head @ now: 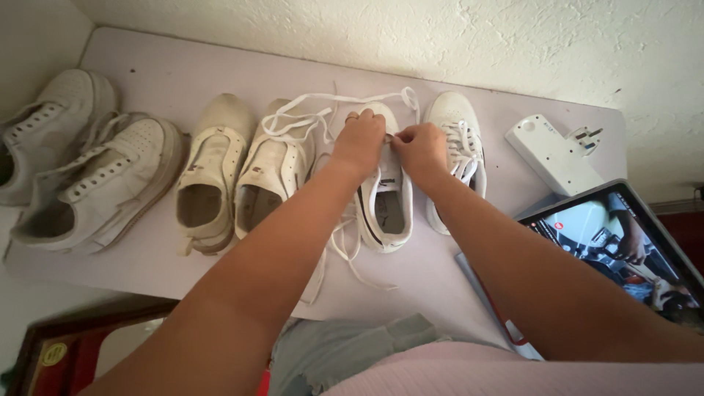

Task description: The person unlaces a white sneaker by pulling the laces through the eyelets, then re-laces the same shoe by threading the laces back through the eyelets and tying a knot. The task is performed on a white table with other shoes nearby.

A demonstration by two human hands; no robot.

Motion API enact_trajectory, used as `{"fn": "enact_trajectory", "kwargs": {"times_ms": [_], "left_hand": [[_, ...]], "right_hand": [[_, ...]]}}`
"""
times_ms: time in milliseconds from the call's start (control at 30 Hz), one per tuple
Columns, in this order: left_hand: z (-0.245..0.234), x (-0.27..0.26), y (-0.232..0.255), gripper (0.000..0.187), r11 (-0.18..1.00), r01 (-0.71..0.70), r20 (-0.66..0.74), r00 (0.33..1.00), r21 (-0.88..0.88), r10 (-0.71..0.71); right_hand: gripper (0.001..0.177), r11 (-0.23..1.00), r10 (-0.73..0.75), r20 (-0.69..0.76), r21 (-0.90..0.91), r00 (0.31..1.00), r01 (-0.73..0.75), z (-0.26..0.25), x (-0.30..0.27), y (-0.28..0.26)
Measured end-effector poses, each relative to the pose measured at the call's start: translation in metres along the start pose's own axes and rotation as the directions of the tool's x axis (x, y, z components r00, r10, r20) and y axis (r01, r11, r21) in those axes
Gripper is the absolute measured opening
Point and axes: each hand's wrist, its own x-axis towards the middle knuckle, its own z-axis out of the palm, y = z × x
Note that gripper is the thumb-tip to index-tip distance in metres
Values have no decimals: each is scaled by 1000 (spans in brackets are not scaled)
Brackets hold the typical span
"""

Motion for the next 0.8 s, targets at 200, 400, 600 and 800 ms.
{"fn": "enact_trajectory", "kwargs": {"times_ms": [200,400,600,800], "left_hand": [[4,-3,-12,17,995,-21,16,1000,-99,22],[-1,1,-21,15,981,-50,40,997,-188,59],[-10,7,-31,15,974,-56,70,995,-220,73],[-5,-1,-30,10,967,-204,-58,979,-152,197]], "right_hand": [[19,997,72,-71,21,995,-71,7,-2,5],[16,999,-18,-194,37,981,26,25,3,14],[15,999,14,-229,-40,973,-24,29,-6,-3],[16,988,59,-179,-132,982,-83,30,-8,-8]]}}
